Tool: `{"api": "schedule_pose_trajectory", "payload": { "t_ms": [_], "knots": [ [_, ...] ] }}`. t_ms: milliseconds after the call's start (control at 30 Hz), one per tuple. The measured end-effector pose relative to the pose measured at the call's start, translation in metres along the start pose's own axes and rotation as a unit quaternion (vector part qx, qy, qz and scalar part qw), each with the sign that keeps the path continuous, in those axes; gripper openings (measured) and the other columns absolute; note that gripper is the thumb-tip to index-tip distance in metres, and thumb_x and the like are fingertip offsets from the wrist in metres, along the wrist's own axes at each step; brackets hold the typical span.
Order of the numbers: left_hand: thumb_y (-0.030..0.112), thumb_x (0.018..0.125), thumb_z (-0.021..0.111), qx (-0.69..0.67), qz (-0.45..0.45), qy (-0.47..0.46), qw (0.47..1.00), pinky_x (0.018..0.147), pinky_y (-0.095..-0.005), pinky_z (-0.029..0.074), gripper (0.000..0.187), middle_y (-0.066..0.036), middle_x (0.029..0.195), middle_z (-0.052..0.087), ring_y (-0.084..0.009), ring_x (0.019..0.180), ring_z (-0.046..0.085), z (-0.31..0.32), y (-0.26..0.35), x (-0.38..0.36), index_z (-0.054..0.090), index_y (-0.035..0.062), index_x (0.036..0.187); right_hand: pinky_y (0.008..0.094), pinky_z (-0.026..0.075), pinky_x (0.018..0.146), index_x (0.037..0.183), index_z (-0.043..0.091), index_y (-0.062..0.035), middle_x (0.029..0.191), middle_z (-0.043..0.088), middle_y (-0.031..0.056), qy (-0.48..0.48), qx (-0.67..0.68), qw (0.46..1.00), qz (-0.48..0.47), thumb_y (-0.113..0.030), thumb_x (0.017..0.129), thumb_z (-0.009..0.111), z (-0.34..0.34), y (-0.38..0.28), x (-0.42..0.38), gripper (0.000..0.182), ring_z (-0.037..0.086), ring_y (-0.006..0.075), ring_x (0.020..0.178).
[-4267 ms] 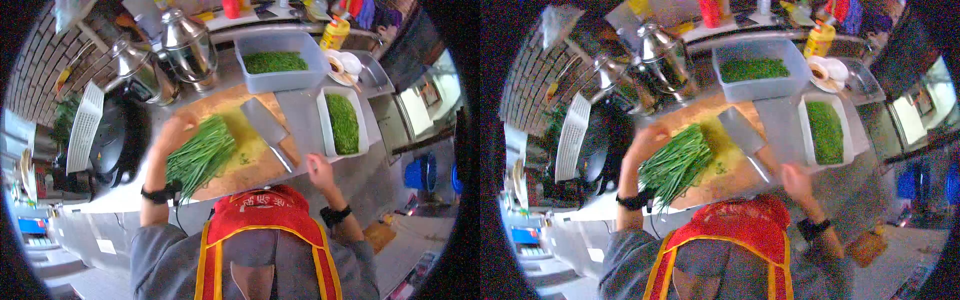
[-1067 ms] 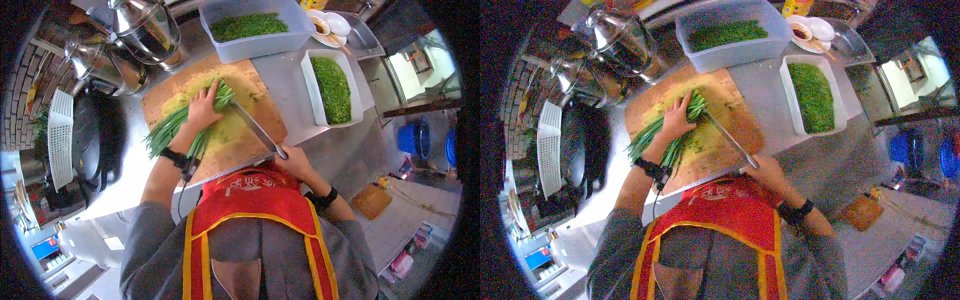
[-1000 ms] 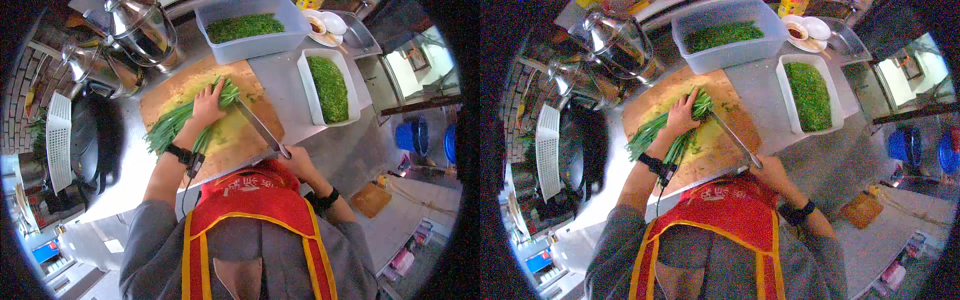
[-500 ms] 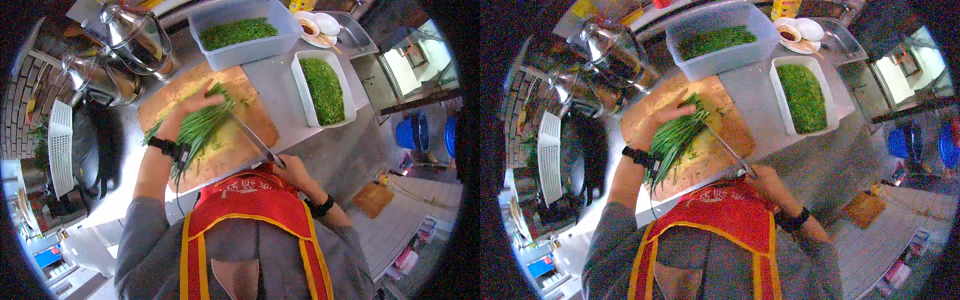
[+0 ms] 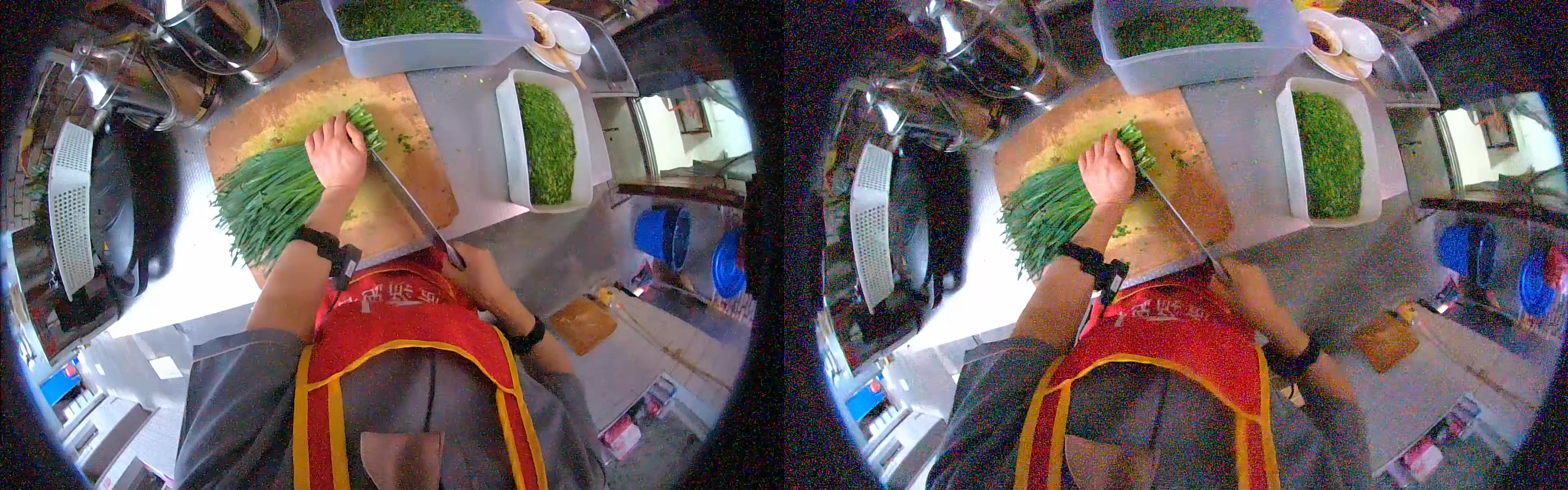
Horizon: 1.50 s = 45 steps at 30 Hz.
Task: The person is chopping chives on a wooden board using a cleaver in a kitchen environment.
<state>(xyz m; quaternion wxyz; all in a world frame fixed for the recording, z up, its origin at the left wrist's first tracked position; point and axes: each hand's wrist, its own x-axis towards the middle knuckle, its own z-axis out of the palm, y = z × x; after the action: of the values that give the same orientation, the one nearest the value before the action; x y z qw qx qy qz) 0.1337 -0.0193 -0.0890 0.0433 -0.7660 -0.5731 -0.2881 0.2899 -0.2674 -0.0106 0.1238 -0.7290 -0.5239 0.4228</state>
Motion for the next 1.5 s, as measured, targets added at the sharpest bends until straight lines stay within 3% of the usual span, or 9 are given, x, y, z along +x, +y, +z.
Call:
{"api": "schedule_pose_trajectory", "payload": {
  "t_ms": [100, 200, 300, 400, 633, 900, 1100, 1300, 1500],
  "knots": [
    [0.023, 0.083, 0.05, -0.007, 0.011, 0.025, 1.0, 0.085, -0.0408, 0.039, 0.028, -0.007, 0.096, 0.06, -0.0266, 0.088, 0.054, 0.0, -0.002, 0.0, 0.061, 0.0108, 0.105, 0.0361, 0.044, 0.054, 0.083, 0.057, 0.0004, 0.063, 0.054, 0.0209, 0.065, 0.059, 0.993, -0.075, -0.019, 0.081, 0.059, -0.028, -0.025, -0.014, 0.02, 0.053, 0.0277, 0.052],
    [0.023, 0.081, 0.053, -0.015, 0.012, 0.031, 0.999, 0.085, -0.0409, 0.04, 0.028, -0.006, 0.094, 0.059, -0.0261, 0.087, 0.054, 0.001, -0.002, 0.002, 0.062, 0.0128, 0.105, 0.0374, 0.043, 0.053, 0.088, 0.055, 0.001, 0.064, 0.054, 0.0228, 0.057, 0.011, 0.998, 0.03, -0.018, 0.084, 0.056, -0.044, -0.038, -0.022, 0.02, 0.054, 0.0324, 0.054],
    [0.024, 0.08, 0.055, -0.016, 0.012, 0.022, 1.0, 0.085, -0.0408, 0.04, 0.028, -0.007, 0.093, 0.059, -0.0257, 0.087, 0.054, 0.001, -0.002, 0.003, 0.063, 0.0133, 0.104, 0.0417, 0.043, 0.053, 0.095, 0.051, 0.0011, 0.065, 0.054, 0.024, 0.145, -0.03, 0.989, 0.008, -0.02, 0.088, 0.052, -0.049, -0.054, 0.002, 0.022, 0.056, 0.0391, 0.058],
    [0.025, 0.078, 0.056, -0.013, 0.009, 0.029, 0.999, 0.085, -0.0408, 0.041, 0.027, -0.007, 0.093, 0.059, -0.0254, 0.087, 0.055, 0.003, -0.003, 0.004, 0.064, 0.0131, 0.102, 0.051, 0.046, 0.059, 0.091, 0.05, -0.001, 0.073, 0.058, 0.0244, 0.12, -0.077, 0.988, 0.062, -0.026, 0.092, 0.046, -0.054, -0.077, 0.038, 0.026, 0.057, 0.0442, 0.066],
    [0.024, 0.077, 0.06, -0.026, 0.008, 0.036, 0.999, 0.081, -0.0383, 0.042, 0.027, -0.005, 0.089, 0.059, -0.0233, 0.085, 0.056, 0.003, -0.006, 0.006, 0.064, 0.0155, 0.102, 0.0501, 0.046, 0.054, 0.088, 0.048, -0.0018, 0.066, 0.057, 0.0235, 0.13, -0.113, 0.985, 0.002, -0.025, 0.093, 0.044, -0.039, -0.088, 0.053, 0.024, 0.057, 0.043, 0.06],
    [0.026, 0.076, 0.059, -0.04, -0.005, 0.041, 0.998, 0.083, -0.0413, 0.041, 0.027, -0.008, 0.094, 0.058, -0.0263, 0.087, 0.055, 0.005, -0.007, 0.005, 0.064, 0.0121, 0.099, 0.0493, 0.047, 0.049, 0.086, 0.048, -0.0034, 0.063, 0.058, 0.0214, 0.118, -0.177, 0.977, 0.033, -0.026, 0.092, 0.045, -0.03, -0.088, 0.049, 0.024, 0.058, 0.0399, 0.054],
    [0.025, 0.075, 0.059, -0.056, -0.007, 0.022, 0.998, 0.084, -0.0413, 0.041, 0.027, -0.008, 0.096, 0.06, -0.0261, 0.089, 0.055, 0.005, -0.007, 0.004, 0.064, 0.0109, 0.098, 0.0493, 0.047, 0.048, 0.085, 0.048, -0.0043, 0.063, 0.058, 0.0208, 0.145, -0.183, 0.972, -0.009, -0.028, 0.092, 0.044, -0.024, -0.089, 0.053, 0.025, 0.058, 0.0395, 0.052],
    [0.024, 0.075, 0.059, -0.055, 0.007, 0.046, 0.997, 0.086, -0.0415, 0.041, 0.027, -0.008, 0.093, 0.06, -0.0258, 0.091, 0.056, 0.007, -0.009, 0.006, 0.063, 0.0108, 0.098, 0.049, 0.046, 0.047, 0.086, 0.049, -0.0045, 0.061, 0.056, 0.0198, 0.147, -0.165, 0.972, 0.077, -0.027, 0.092, 0.045, -0.037, -0.115, 0.043, 0.023, 0.057, 0.0395, 0.051],
    [0.023, 0.077, 0.059, -0.063, -0.004, 0.036, 0.997, 0.086, -0.0419, 0.041, 0.024, -0.009, 0.091, 0.059, -0.0259, 0.088, 0.056, 0.005, -0.007, 0.008, 0.065, 0.0127, 0.098, 0.0464, 0.045, 0.042, 0.087, 0.049, -0.0037, 0.056, 0.054, 0.0184, 0.153, -0.211, 0.965, -0.021, -0.023, 0.091, 0.046, -0.03, -0.096, 0.049, 0.02, 0.056, 0.0371, 0.047]
  ]
}}
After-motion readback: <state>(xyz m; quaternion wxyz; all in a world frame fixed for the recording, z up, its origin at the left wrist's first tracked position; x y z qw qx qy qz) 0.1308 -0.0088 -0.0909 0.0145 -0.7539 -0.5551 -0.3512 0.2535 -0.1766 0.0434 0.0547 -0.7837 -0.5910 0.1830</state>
